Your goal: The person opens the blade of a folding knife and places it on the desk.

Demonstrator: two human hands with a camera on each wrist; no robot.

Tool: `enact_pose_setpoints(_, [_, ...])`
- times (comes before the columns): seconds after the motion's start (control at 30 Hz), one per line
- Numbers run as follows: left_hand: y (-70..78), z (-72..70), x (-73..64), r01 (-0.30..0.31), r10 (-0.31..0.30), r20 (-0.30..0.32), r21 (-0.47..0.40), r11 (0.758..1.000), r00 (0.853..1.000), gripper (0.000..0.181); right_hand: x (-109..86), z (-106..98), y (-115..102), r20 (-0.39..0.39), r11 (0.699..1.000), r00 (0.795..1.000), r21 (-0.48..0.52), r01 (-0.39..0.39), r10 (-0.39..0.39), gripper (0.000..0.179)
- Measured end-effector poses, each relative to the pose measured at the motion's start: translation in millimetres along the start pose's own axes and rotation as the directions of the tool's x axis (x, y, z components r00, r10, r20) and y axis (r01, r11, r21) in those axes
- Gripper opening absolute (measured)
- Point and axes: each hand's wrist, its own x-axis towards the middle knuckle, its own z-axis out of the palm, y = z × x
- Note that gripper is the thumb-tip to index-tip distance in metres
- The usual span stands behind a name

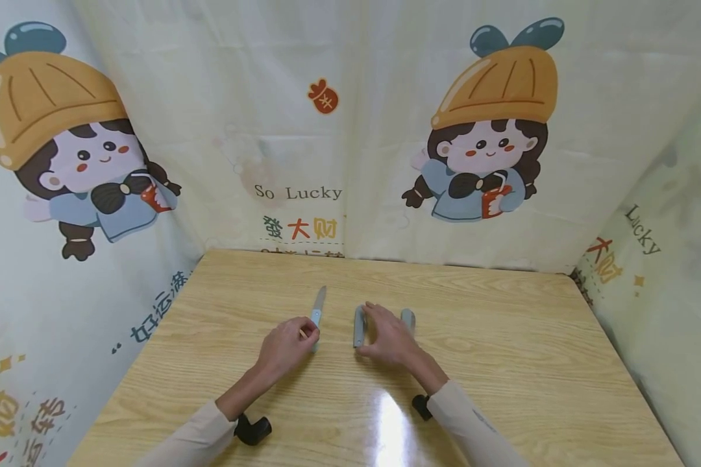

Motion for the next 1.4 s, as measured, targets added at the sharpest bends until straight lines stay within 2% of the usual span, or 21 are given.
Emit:
enact_pose_setpoints(0.1, [0.8, 1.2, -0.9, -0.016, 0.016, 0.017, -0.011, 1.000, 1.000, 0.011, 7.3, -2.0, 0.8, 0.040, 1.000, 0.999, -0.015, 0.007, -0.007, 0.095])
enact_pose_setpoints(0.27, [3.3, 2.9, -1.4, -0.029, 0.030, 0.051, -0.013, 0.999, 0.998, 0.011, 16.2, -4.1, 2.1, 0.116, 1.000, 0.993, -0.018, -0.022, 0.024, 0.102])
enact_pose_setpoints(0.53, [6.3, 4.6, -2.6, -0.034, 0.039, 0.100, -0.054, 0.998, 0.994, 0.011, 15.9, -4.6, 4.2, 0.109, 0.999, 0.993, -0.019, -0.041, 0.043, 0.100])
enact_pose_setpoints(0.63, [6.4, 6.3, -2.3, -0.053, 0.057, 0.076, -0.054, 0.997, 0.995, 0.009, 14.4, -4.1, 5.1, 0.095, 0.999, 0.995, -0.006, -0.038, 0.038, 0.101])
enact_pose_setpoints(0.8, [7.6, 8.7, -1.0, -0.091, 0.091, -0.006, -0.095, 0.991, 0.996, 0.012, 12.8, -4.4, 4.9, 0.081, 0.999, 0.996, 0.023, -0.036, 0.034, 0.103])
enact_pose_setpoints(0.93, [8.1, 10.9, -0.5, -0.100, 0.094, -0.045, -0.153, 0.983, 0.995, 0.016, 11.2, -5.7, 3.2, 0.072, 0.998, 0.996, 0.047, -0.048, 0.045, 0.105])
enact_pose_setpoints(1.0, [8.1, 12.8, -0.5, -0.075, 0.069, -0.034, -0.230, 0.970, 0.997, 0.018, 10.1, -6.2, 2.0, 0.071, 0.997, 0.996, 0.052, -0.050, 0.047, 0.106])
enact_pose_setpoints(1.03, [8.2, 14.0, -0.7, -0.054, 0.052, -0.015, -0.294, 0.954, 0.999, 0.019, 9.6, -6.3, 1.7, 0.071, 0.997, 0.996, 0.052, -0.049, 0.045, 0.106])
enact_pose_setpoints(1.07, [8.2, 15.5, -0.8, -0.020, 0.028, 0.016, -0.378, 0.926, 0.999, 0.020, 9.0, -6.2, 1.4, 0.070, 0.998, 0.997, 0.052, -0.046, 0.043, 0.106])
enact_pose_setpoints(1.1, [8.5, 17.0, -1.0, 0.025, 0.001, 0.054, -0.472, 0.881, 0.999, 0.022, 8.6, -5.9, 0.9, 0.069, 0.997, 0.997, 0.057, -0.042, 0.038, 0.106])
enact_pose_setpoints(1.17, [9.0, 20.2, -1.1, 0.125, -0.050, 0.133, -0.644, 0.755, 0.990, 0.026, 7.0, -5.4, -0.6, 0.070, 0.998, 0.997, 0.058, -0.031, 0.027, 0.106])
enact_pose_setpoints(1.23, [9.5, 23.3, -1.2, 0.206, -0.085, 0.197, -0.747, 0.632, 0.977, 0.029, 5.3, -4.9, -2.5, 0.073, 0.998, 0.997, 0.058, -0.024, 0.020, 0.106])
enact_pose_setpoints(1.27, [9.7, 24.5, -1.3, 0.233, -0.098, 0.217, -0.776, 0.586, 0.971, 0.030, 4.4, -4.9, -3.9, 0.076, 0.998, 0.997, 0.064, -0.023, 0.018, 0.105])
enact_pose_setpoints(1.3, [9.8, 25.7, -1.2, 0.248, -0.104, 0.230, -0.791, 0.559, 0.968, 0.032, 3.6, -5.1, -5.6, 0.078, 0.997, 0.997, 0.071, -0.019, 0.014, 0.105])
enact_pose_setpoints(1.4, [10.6, 27.6, -1.1, 0.269, -0.101, 0.255, -0.801, 0.535, 0.962, 0.034, 1.3, -5.7, -10.6, 0.077, 0.996, 0.997, 0.087, -0.004, -0.003, 0.104])
